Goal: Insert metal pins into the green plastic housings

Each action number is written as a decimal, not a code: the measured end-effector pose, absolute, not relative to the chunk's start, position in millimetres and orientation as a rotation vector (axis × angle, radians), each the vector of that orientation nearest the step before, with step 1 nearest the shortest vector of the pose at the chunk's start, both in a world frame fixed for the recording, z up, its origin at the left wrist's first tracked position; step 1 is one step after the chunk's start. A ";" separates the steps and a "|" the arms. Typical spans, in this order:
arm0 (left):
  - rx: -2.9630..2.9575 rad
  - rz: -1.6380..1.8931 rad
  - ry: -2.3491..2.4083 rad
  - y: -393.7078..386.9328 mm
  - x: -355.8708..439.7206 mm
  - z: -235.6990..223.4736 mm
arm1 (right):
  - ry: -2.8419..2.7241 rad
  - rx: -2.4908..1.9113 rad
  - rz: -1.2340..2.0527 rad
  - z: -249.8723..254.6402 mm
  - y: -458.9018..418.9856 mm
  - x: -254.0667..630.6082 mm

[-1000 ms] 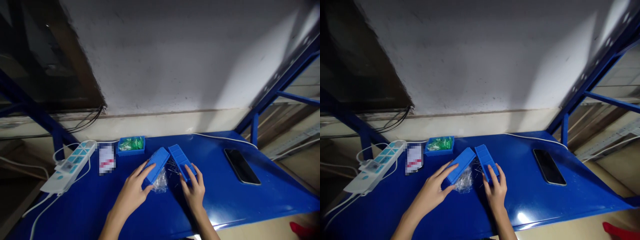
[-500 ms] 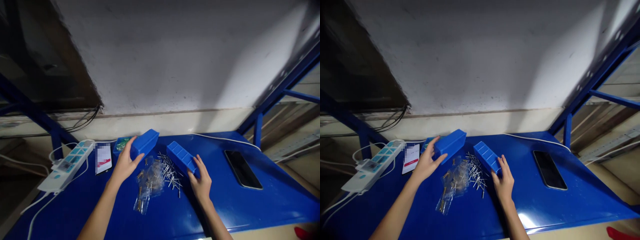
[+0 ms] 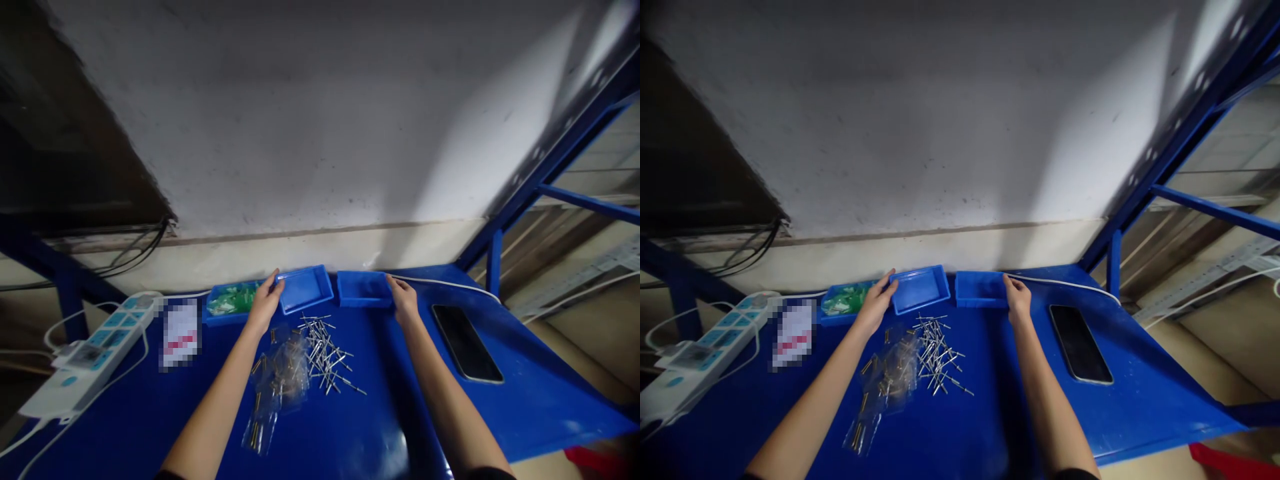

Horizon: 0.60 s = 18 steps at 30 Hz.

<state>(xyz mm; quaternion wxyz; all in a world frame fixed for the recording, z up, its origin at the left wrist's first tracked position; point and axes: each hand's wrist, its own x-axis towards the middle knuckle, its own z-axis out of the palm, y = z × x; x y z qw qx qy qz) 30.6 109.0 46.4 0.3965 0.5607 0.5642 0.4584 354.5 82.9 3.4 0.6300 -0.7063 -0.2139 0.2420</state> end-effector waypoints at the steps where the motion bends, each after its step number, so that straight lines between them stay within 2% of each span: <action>1: 1.415 1.177 1.474 113.5 33.9 42.8 | -0.516 -1.599 0.581 3.4 84.2 354.0; 9: 1.545 1.063 1.547 140.4 52.4 25.8 | -0.579 -1.642 0.495 -19.3 83.3 341.2; 14: 1.710 1.052 1.584 128.7 54.8 45.6 | -0.594 -1.659 0.430 -22.0 106.0 334.9; 18: 2.080 1.229 1.653 100.3 17.7 66.2 | -0.561 -1.634 0.430 -19.7 113.2 329.7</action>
